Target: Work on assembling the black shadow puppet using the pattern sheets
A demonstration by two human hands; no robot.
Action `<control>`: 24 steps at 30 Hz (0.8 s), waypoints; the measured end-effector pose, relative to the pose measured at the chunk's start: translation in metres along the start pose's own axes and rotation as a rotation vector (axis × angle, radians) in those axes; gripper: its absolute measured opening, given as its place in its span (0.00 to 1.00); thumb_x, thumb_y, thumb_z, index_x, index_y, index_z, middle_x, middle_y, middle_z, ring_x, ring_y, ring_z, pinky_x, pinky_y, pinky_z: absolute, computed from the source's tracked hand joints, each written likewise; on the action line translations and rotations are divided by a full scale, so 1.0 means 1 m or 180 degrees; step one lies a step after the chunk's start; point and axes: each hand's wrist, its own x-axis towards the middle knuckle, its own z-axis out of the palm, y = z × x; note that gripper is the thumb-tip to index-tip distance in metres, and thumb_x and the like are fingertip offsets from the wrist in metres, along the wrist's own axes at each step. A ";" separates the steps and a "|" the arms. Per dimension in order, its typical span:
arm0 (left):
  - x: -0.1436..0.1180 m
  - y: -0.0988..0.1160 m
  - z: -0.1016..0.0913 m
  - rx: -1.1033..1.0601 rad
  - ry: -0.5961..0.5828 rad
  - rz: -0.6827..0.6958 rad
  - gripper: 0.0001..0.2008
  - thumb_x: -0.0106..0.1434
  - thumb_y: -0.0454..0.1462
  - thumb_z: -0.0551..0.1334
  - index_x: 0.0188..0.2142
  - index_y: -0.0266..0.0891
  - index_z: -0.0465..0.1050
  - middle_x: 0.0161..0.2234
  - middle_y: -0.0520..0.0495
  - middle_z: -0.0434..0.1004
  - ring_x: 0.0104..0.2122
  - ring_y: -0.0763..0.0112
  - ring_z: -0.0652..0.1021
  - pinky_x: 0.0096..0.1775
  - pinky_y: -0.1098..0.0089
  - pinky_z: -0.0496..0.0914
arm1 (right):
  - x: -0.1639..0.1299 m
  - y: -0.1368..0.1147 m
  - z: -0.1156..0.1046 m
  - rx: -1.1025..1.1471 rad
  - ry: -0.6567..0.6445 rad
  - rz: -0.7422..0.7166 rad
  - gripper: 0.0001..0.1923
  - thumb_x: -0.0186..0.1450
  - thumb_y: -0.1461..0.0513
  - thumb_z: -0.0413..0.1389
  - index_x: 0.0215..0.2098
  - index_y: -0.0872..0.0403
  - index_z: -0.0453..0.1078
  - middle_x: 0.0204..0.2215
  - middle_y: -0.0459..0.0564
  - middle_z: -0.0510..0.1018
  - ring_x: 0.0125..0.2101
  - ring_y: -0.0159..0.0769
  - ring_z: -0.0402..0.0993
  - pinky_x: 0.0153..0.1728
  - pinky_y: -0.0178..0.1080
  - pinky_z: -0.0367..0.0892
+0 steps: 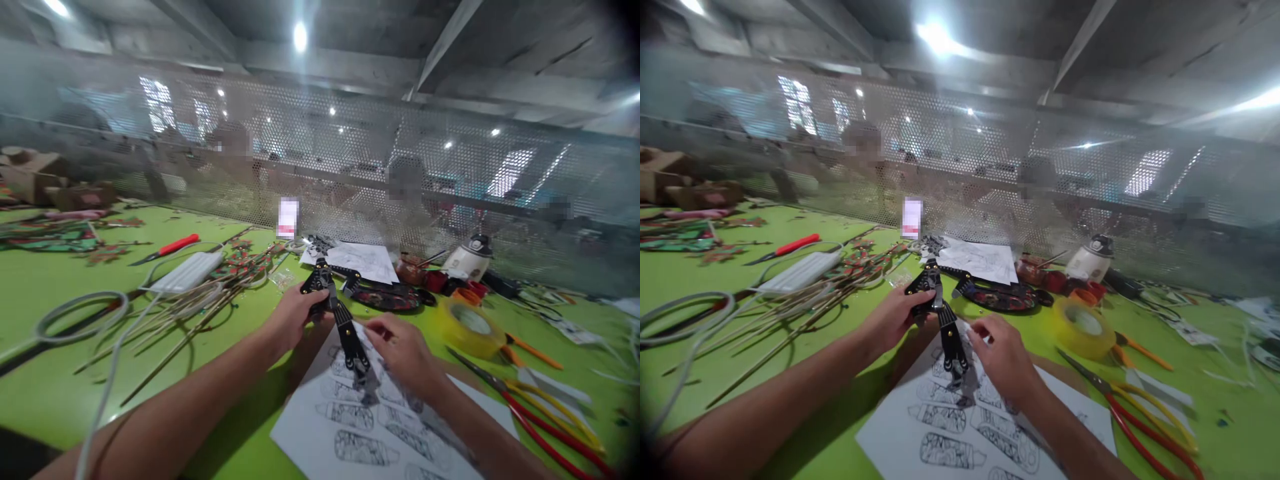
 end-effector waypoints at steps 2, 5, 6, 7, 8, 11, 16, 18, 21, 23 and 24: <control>0.003 0.003 -0.003 -0.0057 0.0175 0.0102 0.08 0.53 0.30 0.65 0.33 0.34 0.69 0.27 0.46 0.75 0.22 0.73 0.75 0.22 0.74 0.69 | 0.000 0.006 0.004 -0.0182 -0.0347 -0.0007 0.06 0.63 0.62 0.54 0.34 0.54 0.73 0.32 0.50 0.77 0.36 0.40 0.71 0.39 0.42 0.66; 0.005 0.005 -0.005 -0.0069 0.0277 0.0169 0.07 0.54 0.31 0.65 0.33 0.34 0.68 0.27 0.46 0.75 0.22 0.72 0.75 0.22 0.73 0.69 | -0.005 0.010 0.011 -0.0434 -0.0528 -0.0193 0.12 0.60 0.67 0.53 0.41 0.53 0.73 0.40 0.52 0.76 0.44 0.44 0.68 0.47 0.48 0.64; 0.005 0.006 -0.005 -0.0056 0.0271 0.0187 0.07 0.54 0.31 0.65 0.33 0.34 0.68 0.27 0.46 0.75 0.23 0.72 0.75 0.21 0.74 0.69 | -0.007 0.010 0.012 -0.0499 -0.0564 -0.0250 0.14 0.59 0.68 0.53 0.43 0.53 0.72 0.42 0.53 0.75 0.46 0.45 0.67 0.48 0.49 0.63; 0.004 0.006 -0.005 -0.0047 0.0245 0.0208 0.07 0.54 0.31 0.65 0.33 0.34 0.68 0.27 0.46 0.75 0.23 0.72 0.75 0.21 0.74 0.68 | -0.009 0.010 0.014 -0.0558 -0.0612 -0.0294 0.17 0.58 0.69 0.53 0.44 0.53 0.72 0.44 0.54 0.74 0.47 0.46 0.66 0.48 0.49 0.63; 0.004 0.007 -0.004 -0.0040 0.0213 0.0232 0.06 0.54 0.31 0.64 0.33 0.34 0.68 0.26 0.46 0.75 0.23 0.72 0.75 0.21 0.74 0.68 | -0.010 0.009 0.016 -0.0608 -0.0663 -0.0330 0.17 0.57 0.69 0.53 0.45 0.53 0.72 0.46 0.55 0.73 0.48 0.47 0.65 0.49 0.50 0.63; 0.000 0.009 -0.003 -0.0052 0.0128 0.0297 0.06 0.55 0.31 0.64 0.32 0.34 0.68 0.26 0.46 0.75 0.20 0.75 0.73 0.21 0.74 0.67 | -0.013 0.007 0.020 -0.0673 -0.0762 -0.0444 0.19 0.57 0.67 0.55 0.48 0.54 0.71 0.50 0.57 0.71 0.50 0.49 0.64 0.50 0.51 0.61; -0.002 0.010 -0.002 -0.0071 0.0050 0.0320 0.05 0.55 0.32 0.63 0.32 0.34 0.68 0.26 0.46 0.75 0.20 0.75 0.73 0.21 0.73 0.68 | -0.010 0.003 0.022 -0.0572 -0.0855 -0.0533 0.24 0.61 0.63 0.54 0.56 0.55 0.65 0.52 0.58 0.69 0.52 0.49 0.63 0.53 0.51 0.60; -0.003 0.009 -0.002 -0.0059 -0.0038 0.0333 0.05 0.55 0.32 0.63 0.31 0.34 0.68 0.26 0.47 0.74 0.20 0.74 0.73 0.22 0.73 0.68 | -0.006 0.002 0.023 -0.0531 -0.0962 -0.0597 0.24 0.61 0.65 0.53 0.56 0.55 0.66 0.53 0.58 0.69 0.52 0.49 0.63 0.53 0.51 0.59; -0.006 0.006 -0.001 -0.0024 -0.0237 0.0272 0.05 0.56 0.32 0.63 0.31 0.34 0.68 0.24 0.48 0.73 0.18 0.75 0.72 0.20 0.74 0.66 | -0.001 0.002 0.026 -0.0551 -0.1014 -0.0616 0.22 0.59 0.67 0.53 0.52 0.55 0.68 0.50 0.58 0.71 0.48 0.49 0.66 0.49 0.50 0.62; -0.008 0.005 0.000 -0.0024 -0.0360 0.0240 0.04 0.56 0.33 0.62 0.31 0.34 0.68 0.24 0.48 0.73 0.17 0.76 0.71 0.19 0.75 0.65 | 0.002 0.002 0.029 -0.0611 -0.0970 -0.0584 0.19 0.59 0.67 0.53 0.49 0.55 0.71 0.44 0.57 0.74 0.43 0.47 0.68 0.44 0.49 0.64; -0.008 0.006 0.000 -0.0045 -0.0382 0.0230 0.04 0.56 0.33 0.62 0.31 0.34 0.68 0.24 0.47 0.73 0.17 0.76 0.72 0.18 0.75 0.64 | 0.003 0.002 0.030 -0.0631 -0.0928 -0.0580 0.19 0.59 0.67 0.53 0.48 0.55 0.71 0.41 0.56 0.74 0.40 0.47 0.68 0.42 0.48 0.65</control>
